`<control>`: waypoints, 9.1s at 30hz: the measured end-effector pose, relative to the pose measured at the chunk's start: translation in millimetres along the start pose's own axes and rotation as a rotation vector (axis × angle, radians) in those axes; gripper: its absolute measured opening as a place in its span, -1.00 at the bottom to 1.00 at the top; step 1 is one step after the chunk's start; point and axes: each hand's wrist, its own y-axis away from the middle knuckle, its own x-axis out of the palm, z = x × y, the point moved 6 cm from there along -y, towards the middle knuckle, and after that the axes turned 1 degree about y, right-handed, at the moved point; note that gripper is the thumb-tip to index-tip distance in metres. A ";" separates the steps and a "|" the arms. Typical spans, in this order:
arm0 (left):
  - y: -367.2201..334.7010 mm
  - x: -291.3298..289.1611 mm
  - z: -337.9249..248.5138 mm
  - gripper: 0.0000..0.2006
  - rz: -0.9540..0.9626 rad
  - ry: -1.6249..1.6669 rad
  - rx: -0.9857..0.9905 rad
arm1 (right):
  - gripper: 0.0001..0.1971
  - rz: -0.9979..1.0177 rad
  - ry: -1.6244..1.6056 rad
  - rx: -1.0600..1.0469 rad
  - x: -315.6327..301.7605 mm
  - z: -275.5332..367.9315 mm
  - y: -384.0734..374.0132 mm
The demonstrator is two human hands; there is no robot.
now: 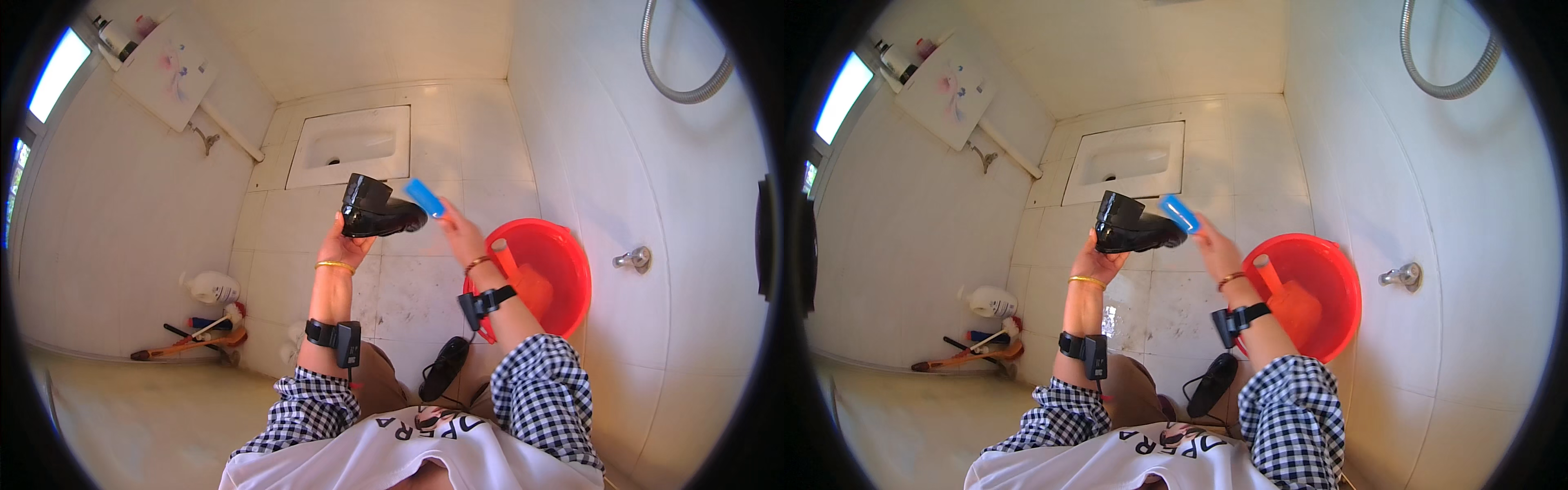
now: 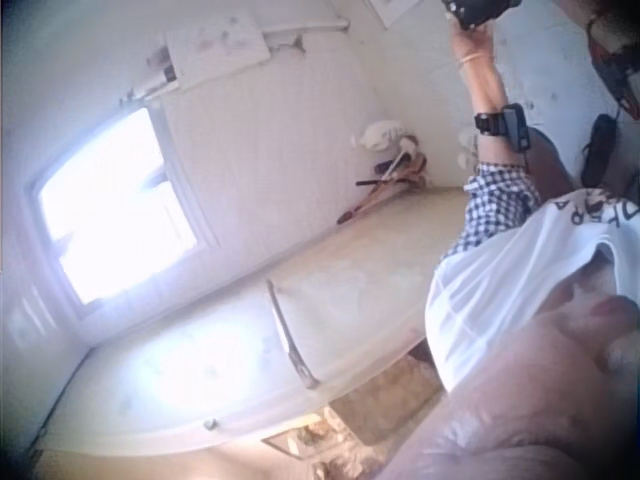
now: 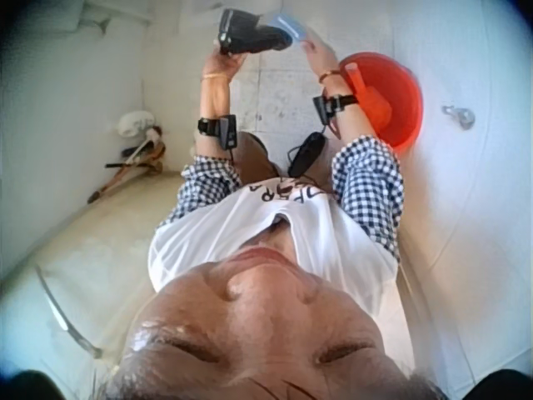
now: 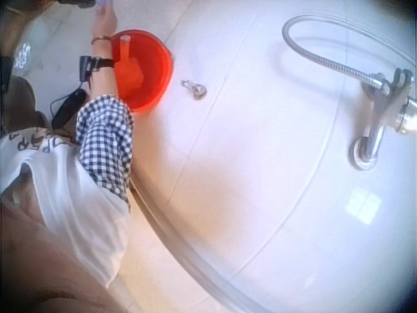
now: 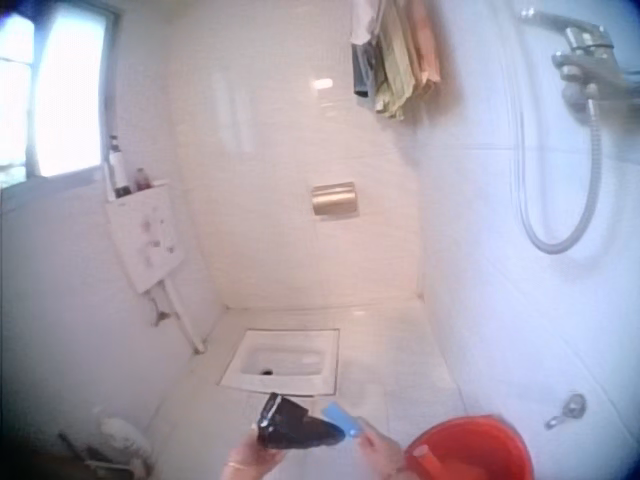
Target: The person scrubs a black shoe with a blue brush, dipping the brush into a red bucket of water. Then the person picks up a white sneaker and scrubs it with the same brush, repeatedly dipping the brush into the bucket.
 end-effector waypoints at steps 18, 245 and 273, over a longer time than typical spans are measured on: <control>-25.7 -57.5 2.0 -0.61 -0.111 -0.058 -0.032 | -0.61 -0.077 0.316 0.183 -159.1 -103.3 58.8; -7.6 -45.6 54.4 -0.76 -0.159 -0.254 -0.056 | -0.64 0.129 0.782 -0.108 -0.5 53.7 8.8; 3.8 -14.7 90.2 -0.79 0.411 -0.439 0.562 | -0.71 0.150 0.573 -0.385 140.5 147.1 19.6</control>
